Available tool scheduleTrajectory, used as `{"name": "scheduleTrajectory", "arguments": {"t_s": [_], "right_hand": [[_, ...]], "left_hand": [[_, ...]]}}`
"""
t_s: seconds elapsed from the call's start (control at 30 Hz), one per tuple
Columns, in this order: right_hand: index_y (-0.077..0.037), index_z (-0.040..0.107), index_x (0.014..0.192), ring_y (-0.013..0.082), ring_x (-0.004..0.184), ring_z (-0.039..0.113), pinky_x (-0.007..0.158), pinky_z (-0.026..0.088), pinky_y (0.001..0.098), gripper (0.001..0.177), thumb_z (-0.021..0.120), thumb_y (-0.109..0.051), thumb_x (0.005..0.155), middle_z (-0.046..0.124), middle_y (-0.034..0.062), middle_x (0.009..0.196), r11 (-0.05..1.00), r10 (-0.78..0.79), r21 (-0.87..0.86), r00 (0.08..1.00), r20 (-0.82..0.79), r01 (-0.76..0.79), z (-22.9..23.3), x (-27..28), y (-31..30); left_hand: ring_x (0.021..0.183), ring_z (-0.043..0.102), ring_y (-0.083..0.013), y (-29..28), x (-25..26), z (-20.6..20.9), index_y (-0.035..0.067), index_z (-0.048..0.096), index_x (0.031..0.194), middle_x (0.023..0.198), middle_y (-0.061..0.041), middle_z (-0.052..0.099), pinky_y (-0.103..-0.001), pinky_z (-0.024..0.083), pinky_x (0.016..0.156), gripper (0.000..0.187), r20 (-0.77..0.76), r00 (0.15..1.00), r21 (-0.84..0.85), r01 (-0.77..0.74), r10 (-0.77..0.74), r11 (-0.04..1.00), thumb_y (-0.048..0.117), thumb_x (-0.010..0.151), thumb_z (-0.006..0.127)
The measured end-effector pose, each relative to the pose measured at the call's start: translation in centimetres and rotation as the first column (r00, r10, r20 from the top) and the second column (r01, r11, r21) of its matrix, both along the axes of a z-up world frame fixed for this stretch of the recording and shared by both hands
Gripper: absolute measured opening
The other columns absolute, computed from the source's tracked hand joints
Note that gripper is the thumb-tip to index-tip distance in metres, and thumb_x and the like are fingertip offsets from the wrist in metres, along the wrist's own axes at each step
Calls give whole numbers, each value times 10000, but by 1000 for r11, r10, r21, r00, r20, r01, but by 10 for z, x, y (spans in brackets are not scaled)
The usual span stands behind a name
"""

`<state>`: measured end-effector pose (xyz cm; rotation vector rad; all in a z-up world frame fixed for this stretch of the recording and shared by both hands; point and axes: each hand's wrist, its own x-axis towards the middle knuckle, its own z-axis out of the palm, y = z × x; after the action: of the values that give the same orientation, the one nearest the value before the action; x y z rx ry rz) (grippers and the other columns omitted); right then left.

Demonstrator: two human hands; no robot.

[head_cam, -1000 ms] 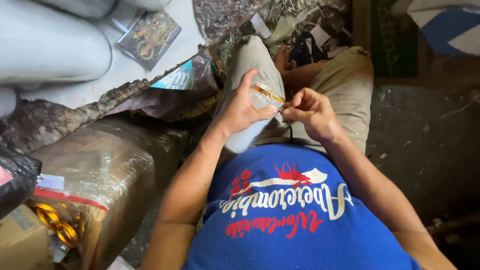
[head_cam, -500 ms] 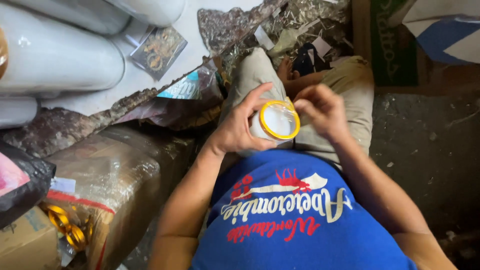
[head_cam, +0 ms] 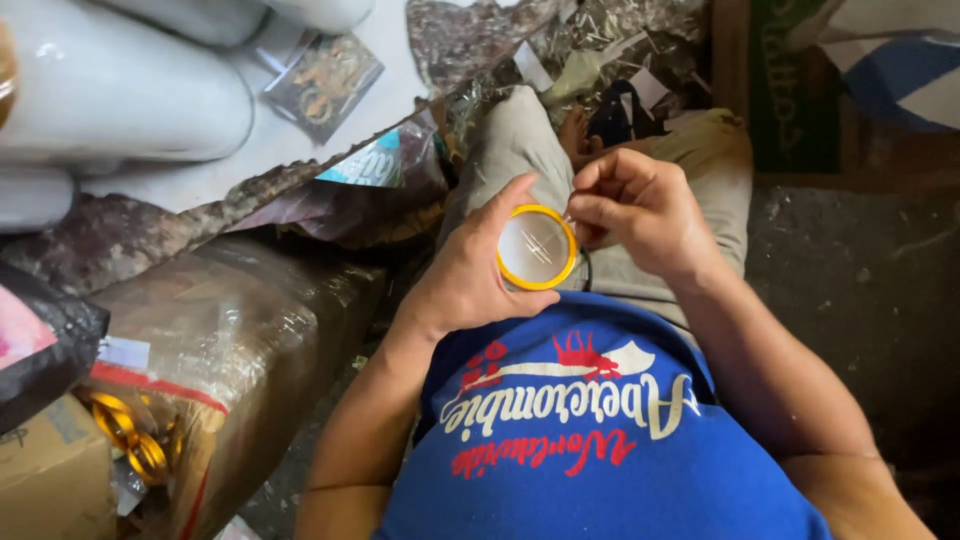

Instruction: The person is packaging glass candles by wrapping them in plastic film, cutting the film with scissors, and tying them off.

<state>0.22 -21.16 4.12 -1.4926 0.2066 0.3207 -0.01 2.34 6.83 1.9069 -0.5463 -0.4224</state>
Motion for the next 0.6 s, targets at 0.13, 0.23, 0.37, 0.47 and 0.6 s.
{"name": "scheduleTrajectory", "arguments": {"t_s": [0.13, 0.23, 0.37, 0.47, 0.6], "right_hand": [[-36, 721, 808, 197, 539, 709, 543, 593, 347, 344, 632, -268, 1046, 693, 134, 589, 938, 321, -136, 947, -13, -319, 21, 15, -18], [-38, 718, 722, 200, 460, 669, 513, 581, 339, 320, 658, -197, 993, 661, 111, 500, 833, 551, -29, 834, -23, -552, 38, 20, -10], [22, 677, 746, 207, 456, 644, 511, 575, 338, 270, 595, -36, 997, 600, 126, 504, 876, 469, 153, 881, -58, -457, 16, 13, 4], [45, 630, 827, 259, 491, 670, 504, 559, 344, 196, 595, -36, 1002, 510, 127, 555, 870, 309, 433, 945, -105, -236, -5, 3, 14], [108, 597, 891, 302, 506, 652, 511, 576, 433, 164, 583, -14, 999, 472, 115, 634, 788, 188, 605, 980, -62, -113, -24, -14, 39]], "left_hand": [[1285, 622, -241, 10, 8, 2, 92, 370, 1586, 1375, -95, 644, -369, 451, 1156, 1233, -71, 995, -175, 61, -75, 983, 279, 545, 1004], [1318, 603, -241, 13, 14, -11, 78, 390, 1575, 1399, -108, 645, -396, 421, 1179, 1205, -134, 974, -263, 142, -182, 954, 202, 539, 993], [1393, 518, -276, 27, 17, -1, 65, 426, 1555, 1476, -155, 574, -442, 373, 1215, 1078, -94, 988, -291, 87, -119, 953, 216, 640, 975], [1440, 459, -394, 28, 12, 13, 48, 434, 1529, 1521, -215, 486, -503, 341, 1238, 946, 59, 998, -136, 29, -21, 990, 163, 703, 879], [1284, 602, -396, 25, -2, 0, 9, 522, 1437, 1374, -215, 590, -477, 485, 1119, 829, 302, 936, -6, -186, 179, 983, 266, 750, 908]]}}
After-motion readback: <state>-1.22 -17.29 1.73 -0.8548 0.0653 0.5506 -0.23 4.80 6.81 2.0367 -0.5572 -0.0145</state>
